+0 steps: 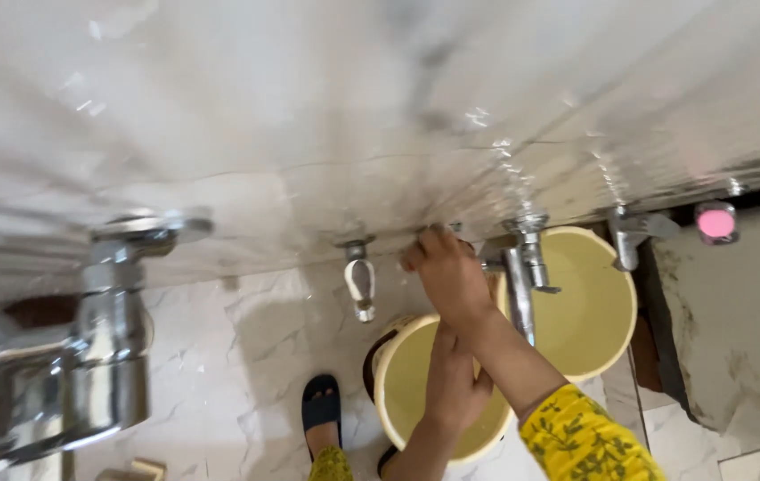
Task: The person scrubs multiple chrome faucets and the surrounding tiled wall with a red scrubbing pad, rinsing the pad frequently under running water. They also briefly handle a pink sponge and a dark cloth while cleaning the fixtures and wall area.
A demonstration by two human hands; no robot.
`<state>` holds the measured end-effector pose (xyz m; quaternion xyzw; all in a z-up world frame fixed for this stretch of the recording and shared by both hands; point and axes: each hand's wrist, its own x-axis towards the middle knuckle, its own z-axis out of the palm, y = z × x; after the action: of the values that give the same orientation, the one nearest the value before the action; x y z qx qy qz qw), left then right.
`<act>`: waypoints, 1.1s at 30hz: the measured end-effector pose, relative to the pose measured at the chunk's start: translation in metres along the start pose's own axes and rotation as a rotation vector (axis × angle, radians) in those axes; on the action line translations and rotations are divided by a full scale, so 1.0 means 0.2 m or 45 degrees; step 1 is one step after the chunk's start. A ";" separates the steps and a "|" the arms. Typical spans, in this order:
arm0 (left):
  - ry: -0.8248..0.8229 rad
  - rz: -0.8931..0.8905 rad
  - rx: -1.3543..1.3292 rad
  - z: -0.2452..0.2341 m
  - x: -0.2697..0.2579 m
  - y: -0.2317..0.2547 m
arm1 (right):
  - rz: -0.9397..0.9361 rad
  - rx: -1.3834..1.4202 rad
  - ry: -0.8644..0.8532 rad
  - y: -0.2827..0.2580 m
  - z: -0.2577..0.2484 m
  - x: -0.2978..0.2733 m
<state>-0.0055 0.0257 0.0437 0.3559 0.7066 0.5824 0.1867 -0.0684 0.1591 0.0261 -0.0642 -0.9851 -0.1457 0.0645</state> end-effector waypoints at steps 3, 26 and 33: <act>-0.037 0.021 -0.159 -0.17 -0.07 0.03 | -0.311 -0.529 -0.587 -0.15 -0.06 -0.08; -0.038 -0.489 -0.394 -0.40 -0.27 0.00 | 0.793 0.254 -1.137 0.33 -0.51 0.03; -0.101 -0.696 -0.518 -0.36 -0.23 0.10 | 1.342 0.727 -0.672 0.24 -0.51 -0.15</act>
<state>-0.0179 -0.0569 0.0739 0.1311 0.6374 0.6254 0.4306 -0.0209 0.1718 0.1321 -0.5523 -0.8045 0.1933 -0.1021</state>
